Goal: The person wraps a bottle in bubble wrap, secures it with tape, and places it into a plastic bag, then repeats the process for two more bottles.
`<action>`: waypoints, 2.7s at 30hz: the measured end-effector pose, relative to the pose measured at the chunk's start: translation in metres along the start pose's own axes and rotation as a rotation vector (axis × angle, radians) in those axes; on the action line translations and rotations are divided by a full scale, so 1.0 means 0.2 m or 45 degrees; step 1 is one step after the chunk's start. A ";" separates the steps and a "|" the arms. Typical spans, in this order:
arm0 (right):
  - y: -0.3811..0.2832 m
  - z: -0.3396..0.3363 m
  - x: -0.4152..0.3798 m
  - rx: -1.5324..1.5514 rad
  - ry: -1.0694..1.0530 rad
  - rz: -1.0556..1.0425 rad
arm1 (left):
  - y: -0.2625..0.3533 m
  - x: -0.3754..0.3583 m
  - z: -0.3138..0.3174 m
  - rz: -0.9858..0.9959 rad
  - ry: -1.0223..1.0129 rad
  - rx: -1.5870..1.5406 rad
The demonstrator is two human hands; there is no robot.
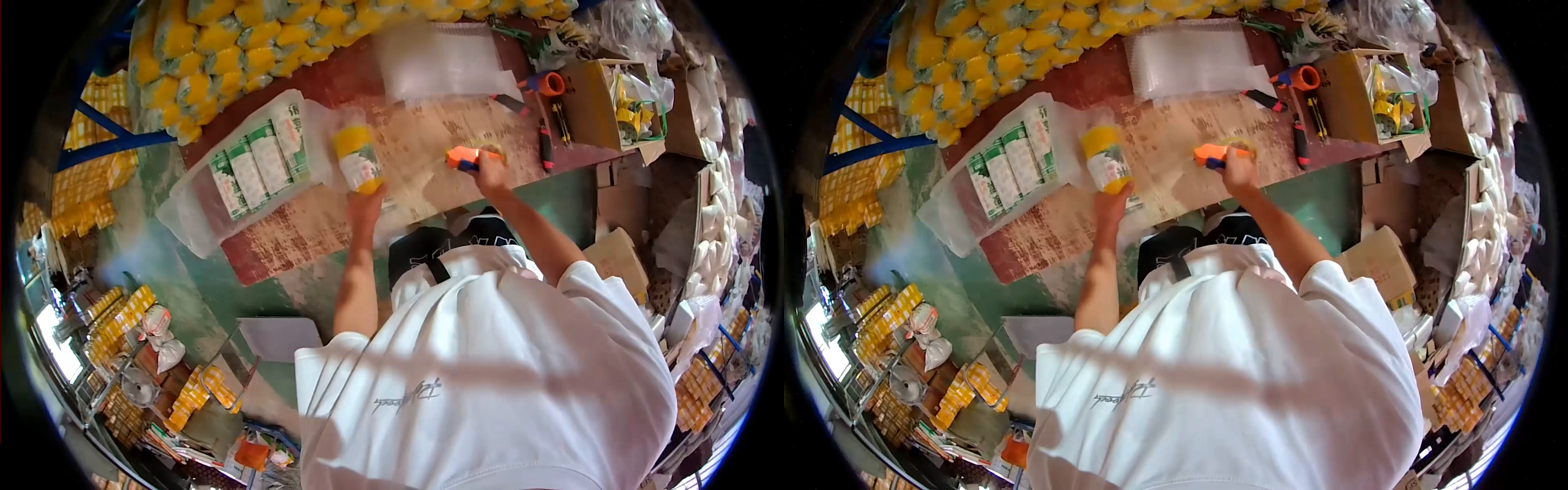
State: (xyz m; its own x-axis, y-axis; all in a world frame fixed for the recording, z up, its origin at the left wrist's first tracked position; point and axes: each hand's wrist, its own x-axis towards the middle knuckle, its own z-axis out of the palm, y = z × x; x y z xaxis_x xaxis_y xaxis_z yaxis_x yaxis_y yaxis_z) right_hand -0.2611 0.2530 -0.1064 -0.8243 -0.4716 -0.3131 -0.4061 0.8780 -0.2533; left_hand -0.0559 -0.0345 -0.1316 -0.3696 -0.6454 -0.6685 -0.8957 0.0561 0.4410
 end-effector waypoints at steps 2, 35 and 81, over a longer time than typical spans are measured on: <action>0.08 0.01 0.01 -0.100 0.063 -0.032 | 0.16 -0.16 -0.08 -0.190 -0.417 -0.983; -0.75 -0.80 -0.27 0.011 -0.343 -1.203 | 0.54 -0.73 -0.54 0.728 0.498 0.099; -0.65 -0.42 -0.25 1.135 0.065 -0.624 | 0.76 -0.62 -0.35 1.260 0.035 0.441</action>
State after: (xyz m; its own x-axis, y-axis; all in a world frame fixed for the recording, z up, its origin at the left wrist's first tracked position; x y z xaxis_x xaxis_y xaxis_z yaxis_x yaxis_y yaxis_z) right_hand -0.2002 0.1687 0.0190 -0.6707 -0.7406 0.0421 -0.2786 0.1988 -0.9396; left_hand -0.1275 0.0006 0.0610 -0.9740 -0.2092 -0.0874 -0.2201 0.7804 0.5852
